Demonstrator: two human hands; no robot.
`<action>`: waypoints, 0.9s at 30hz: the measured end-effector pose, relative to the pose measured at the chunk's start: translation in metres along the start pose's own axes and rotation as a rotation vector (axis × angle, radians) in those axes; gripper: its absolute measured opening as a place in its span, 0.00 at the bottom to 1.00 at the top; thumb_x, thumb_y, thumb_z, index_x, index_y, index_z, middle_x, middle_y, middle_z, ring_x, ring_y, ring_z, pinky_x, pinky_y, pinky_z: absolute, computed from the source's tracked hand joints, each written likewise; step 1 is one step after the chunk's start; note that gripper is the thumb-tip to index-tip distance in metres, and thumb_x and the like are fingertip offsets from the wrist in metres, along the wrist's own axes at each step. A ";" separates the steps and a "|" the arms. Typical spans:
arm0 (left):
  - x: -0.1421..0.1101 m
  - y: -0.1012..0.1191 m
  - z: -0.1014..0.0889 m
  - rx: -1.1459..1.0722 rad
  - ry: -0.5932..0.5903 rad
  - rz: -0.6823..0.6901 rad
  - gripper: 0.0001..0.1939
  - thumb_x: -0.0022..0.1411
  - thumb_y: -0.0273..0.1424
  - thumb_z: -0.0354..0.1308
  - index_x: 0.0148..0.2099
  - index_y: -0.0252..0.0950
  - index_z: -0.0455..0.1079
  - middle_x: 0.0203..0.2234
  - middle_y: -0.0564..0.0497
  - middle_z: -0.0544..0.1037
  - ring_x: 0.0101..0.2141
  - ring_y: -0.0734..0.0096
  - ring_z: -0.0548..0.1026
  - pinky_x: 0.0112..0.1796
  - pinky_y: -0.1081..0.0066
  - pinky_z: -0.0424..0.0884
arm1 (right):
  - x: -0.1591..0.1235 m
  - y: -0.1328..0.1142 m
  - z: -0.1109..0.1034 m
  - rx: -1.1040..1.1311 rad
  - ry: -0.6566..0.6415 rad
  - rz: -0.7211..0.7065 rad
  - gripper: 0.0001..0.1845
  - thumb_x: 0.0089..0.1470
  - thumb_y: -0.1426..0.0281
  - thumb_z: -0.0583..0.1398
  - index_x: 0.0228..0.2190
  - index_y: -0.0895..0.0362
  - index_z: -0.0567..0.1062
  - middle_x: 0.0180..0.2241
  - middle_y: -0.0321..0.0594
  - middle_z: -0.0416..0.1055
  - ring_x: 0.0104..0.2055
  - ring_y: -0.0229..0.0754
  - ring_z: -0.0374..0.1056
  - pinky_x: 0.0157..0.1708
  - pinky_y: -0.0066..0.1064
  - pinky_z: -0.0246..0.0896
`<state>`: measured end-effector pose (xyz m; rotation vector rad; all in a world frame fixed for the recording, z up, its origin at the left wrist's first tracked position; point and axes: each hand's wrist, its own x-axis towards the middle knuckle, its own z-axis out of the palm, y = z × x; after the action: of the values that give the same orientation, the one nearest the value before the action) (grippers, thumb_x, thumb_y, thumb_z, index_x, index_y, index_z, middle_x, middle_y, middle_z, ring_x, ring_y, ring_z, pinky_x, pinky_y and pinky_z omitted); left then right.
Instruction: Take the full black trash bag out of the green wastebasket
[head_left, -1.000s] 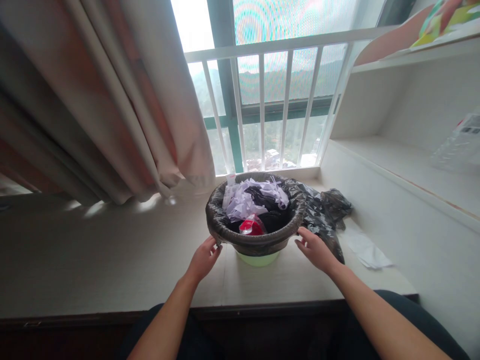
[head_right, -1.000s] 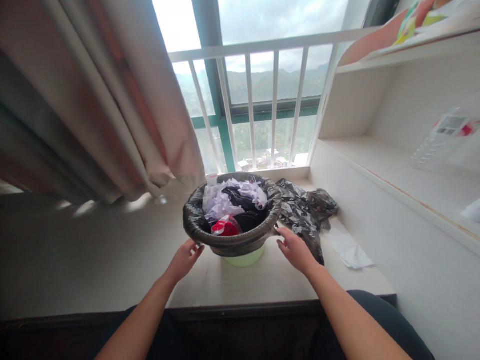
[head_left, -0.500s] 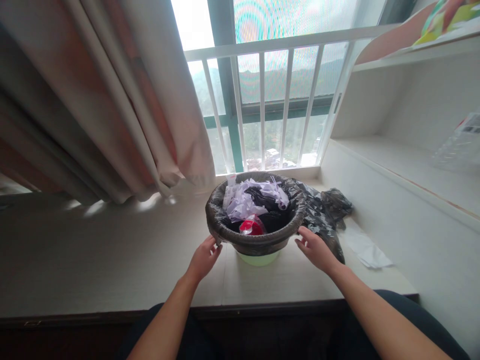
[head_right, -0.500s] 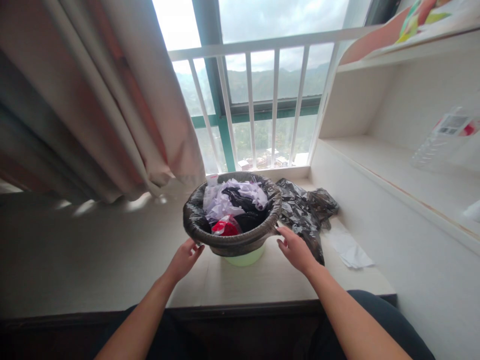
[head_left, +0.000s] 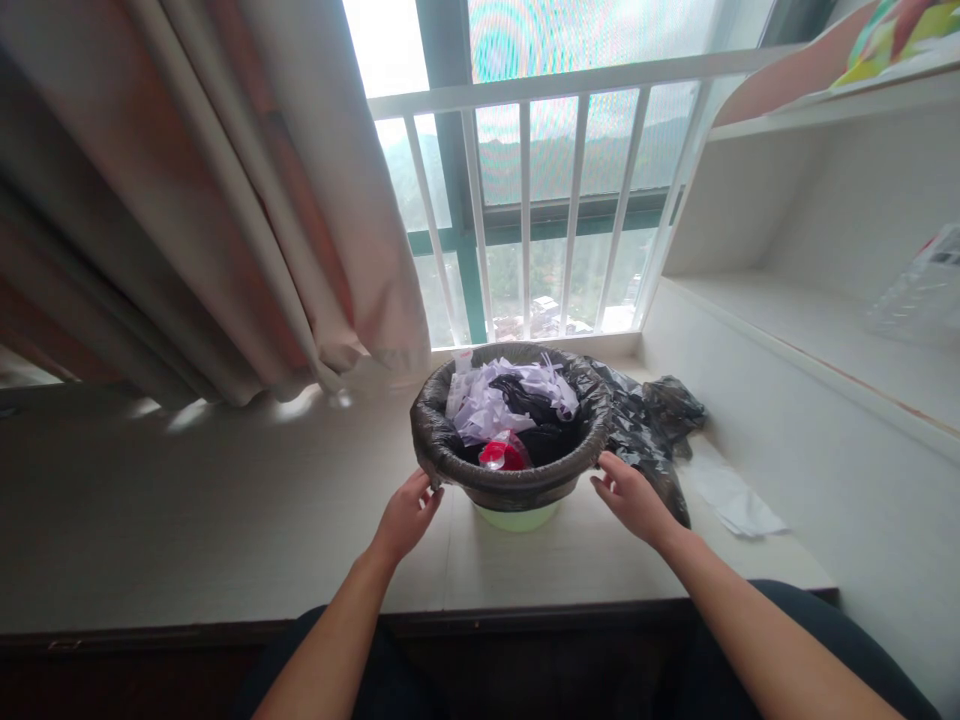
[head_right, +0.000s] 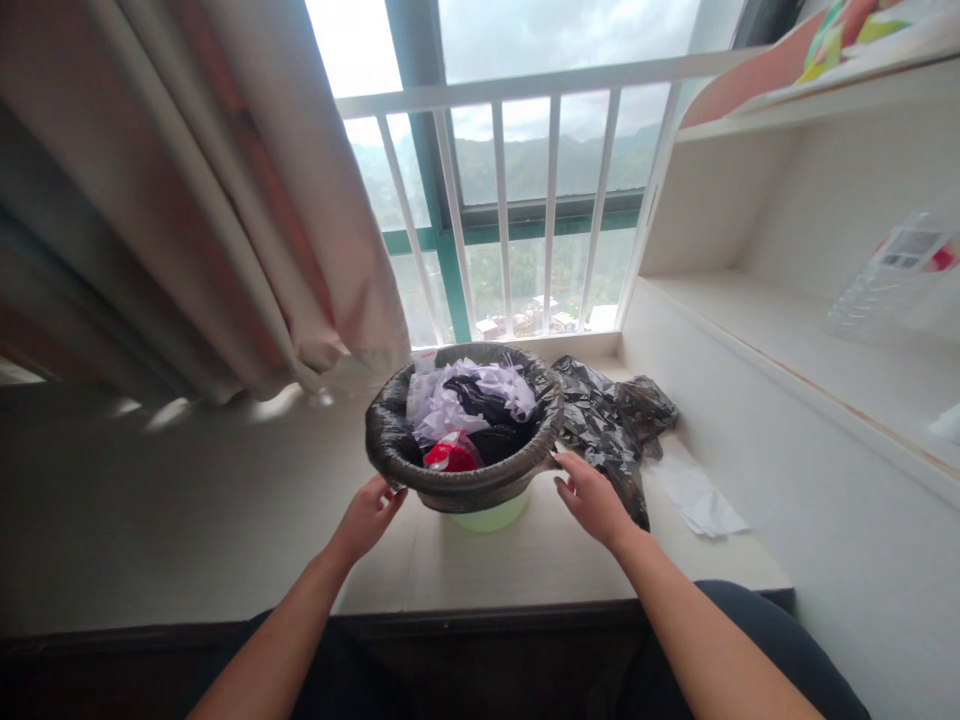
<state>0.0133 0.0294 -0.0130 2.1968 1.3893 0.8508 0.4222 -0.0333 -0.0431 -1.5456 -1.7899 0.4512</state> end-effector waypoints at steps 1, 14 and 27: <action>0.000 0.000 0.000 -0.001 0.005 0.001 0.12 0.68 0.37 0.53 0.39 0.37 0.75 0.36 0.48 0.78 0.28 0.71 0.74 0.32 0.70 0.73 | 0.000 0.000 0.000 0.002 0.005 -0.002 0.17 0.63 0.66 0.54 0.51 0.52 0.74 0.50 0.47 0.76 0.32 0.42 0.73 0.38 0.39 0.73; -0.001 -0.001 0.000 -0.007 0.000 -0.011 0.13 0.69 0.37 0.53 0.42 0.36 0.76 0.41 0.46 0.79 0.29 0.70 0.74 0.32 0.70 0.71 | -0.001 0.001 0.001 0.028 0.032 -0.003 0.16 0.64 0.64 0.54 0.51 0.53 0.74 0.49 0.48 0.76 0.32 0.42 0.73 0.38 0.40 0.72; -0.001 0.001 -0.002 -0.014 0.018 0.019 0.14 0.69 0.36 0.53 0.37 0.35 0.75 0.37 0.46 0.78 0.30 0.70 0.74 0.31 0.71 0.69 | -0.001 -0.003 -0.001 0.047 0.038 -0.021 0.15 0.64 0.66 0.54 0.49 0.53 0.73 0.50 0.49 0.75 0.32 0.42 0.72 0.39 0.40 0.72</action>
<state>0.0120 0.0285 -0.0109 2.2003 1.3695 0.8860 0.4213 -0.0350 -0.0406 -1.4920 -1.7532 0.4481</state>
